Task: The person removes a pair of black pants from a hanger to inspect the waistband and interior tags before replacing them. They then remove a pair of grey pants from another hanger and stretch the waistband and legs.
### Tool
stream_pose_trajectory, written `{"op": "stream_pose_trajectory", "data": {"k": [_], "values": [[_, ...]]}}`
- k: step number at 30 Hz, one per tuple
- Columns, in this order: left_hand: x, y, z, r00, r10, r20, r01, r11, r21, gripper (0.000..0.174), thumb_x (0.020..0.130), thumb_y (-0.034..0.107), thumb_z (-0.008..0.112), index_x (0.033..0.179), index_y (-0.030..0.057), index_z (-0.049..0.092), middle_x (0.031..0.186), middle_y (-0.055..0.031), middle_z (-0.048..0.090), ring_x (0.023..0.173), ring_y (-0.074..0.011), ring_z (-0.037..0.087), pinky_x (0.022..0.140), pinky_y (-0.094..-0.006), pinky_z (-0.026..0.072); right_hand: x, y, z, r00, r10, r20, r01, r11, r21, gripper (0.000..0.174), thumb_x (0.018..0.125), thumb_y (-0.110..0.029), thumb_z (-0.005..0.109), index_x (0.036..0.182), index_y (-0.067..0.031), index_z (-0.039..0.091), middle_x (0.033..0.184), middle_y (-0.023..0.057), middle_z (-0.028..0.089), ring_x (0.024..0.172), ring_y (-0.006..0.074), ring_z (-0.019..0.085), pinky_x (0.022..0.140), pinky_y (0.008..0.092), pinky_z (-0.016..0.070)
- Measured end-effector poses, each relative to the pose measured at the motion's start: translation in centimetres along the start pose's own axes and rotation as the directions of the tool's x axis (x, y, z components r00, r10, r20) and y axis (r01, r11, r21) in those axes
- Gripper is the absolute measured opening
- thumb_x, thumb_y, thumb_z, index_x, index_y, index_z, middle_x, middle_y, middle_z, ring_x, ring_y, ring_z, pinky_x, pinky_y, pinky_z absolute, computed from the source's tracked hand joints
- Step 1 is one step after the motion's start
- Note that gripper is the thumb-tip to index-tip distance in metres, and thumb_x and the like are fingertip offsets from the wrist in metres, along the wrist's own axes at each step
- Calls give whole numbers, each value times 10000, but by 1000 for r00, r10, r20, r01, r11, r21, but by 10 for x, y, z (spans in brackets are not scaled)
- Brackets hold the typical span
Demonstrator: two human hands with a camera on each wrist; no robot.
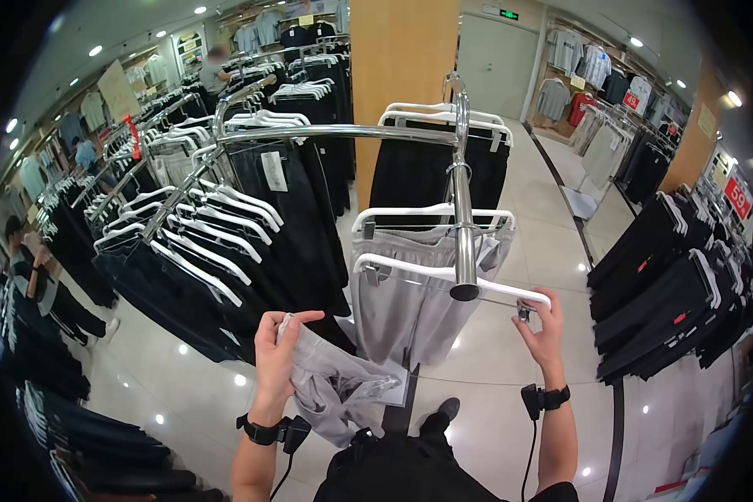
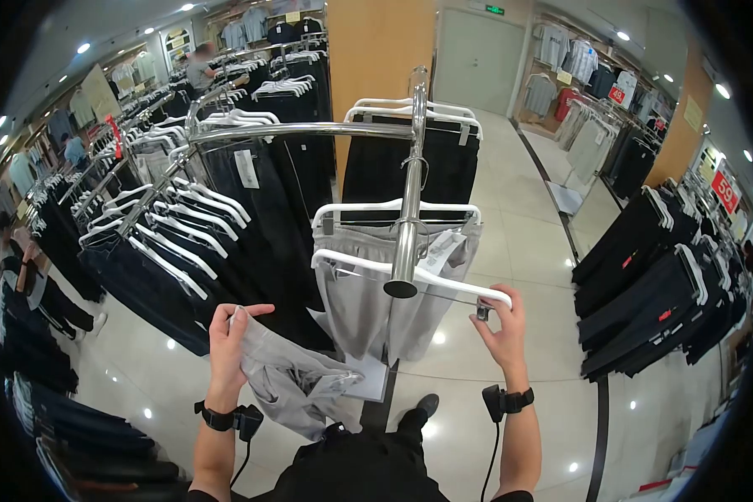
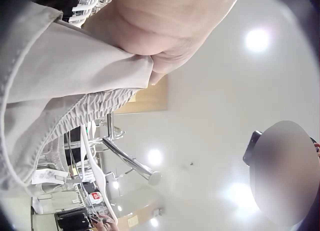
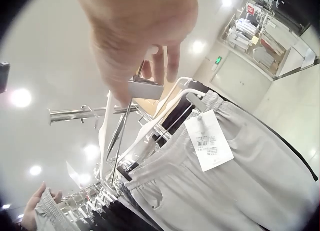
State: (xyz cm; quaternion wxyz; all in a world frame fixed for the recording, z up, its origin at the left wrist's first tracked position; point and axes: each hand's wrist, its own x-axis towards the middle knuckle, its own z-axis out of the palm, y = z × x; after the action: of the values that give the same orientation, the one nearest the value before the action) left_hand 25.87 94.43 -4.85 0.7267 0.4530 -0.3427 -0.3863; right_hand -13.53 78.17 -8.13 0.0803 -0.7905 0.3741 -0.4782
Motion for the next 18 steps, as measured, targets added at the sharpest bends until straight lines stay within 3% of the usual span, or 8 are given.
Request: {"op": "stream_pose_trajectory", "data": {"k": [6, 12, 18], "values": [[-5, 13, -1, 999, 34, 10, -34, 999, -17, 173, 987, 179, 549, 931, 55, 442, 1042, -159, 681, 682, -34, 492, 628, -202, 459, -6, 2, 4, 997, 5, -72, -10, 997, -73, 424, 665, 0, 804, 1046, -11, 618, 1217, 150, 487, 1031, 287, 579, 846, 363, 528], [-4, 22, 0, 993, 114, 20, -115, 993, 24, 194, 994, 222, 532, 953, 51, 450, 1031, -187, 666, 667, -81, 589, 611, -232, 522, -11, -6, 0, 995, -39, -87, 21, 981, -194, 454, 634, 0, 805, 1057, -66, 653, 1221, 154, 480, 1104, 331, 512, 897, 418, 458], [-9, 36, 6, 989, 140, 47, -141, 990, 17, 210, 978, 226, 569, 945, 58, 448, 999, -168, 674, 678, -61, 557, 609, -217, 489, -22, -8, -5, 994, -91, -63, 71, 962, -264, 488, 625, 2, 788, 1084, -118, 674, 1223, 143, 478, 1157, 344, 460, 920, 448, 430]]}}
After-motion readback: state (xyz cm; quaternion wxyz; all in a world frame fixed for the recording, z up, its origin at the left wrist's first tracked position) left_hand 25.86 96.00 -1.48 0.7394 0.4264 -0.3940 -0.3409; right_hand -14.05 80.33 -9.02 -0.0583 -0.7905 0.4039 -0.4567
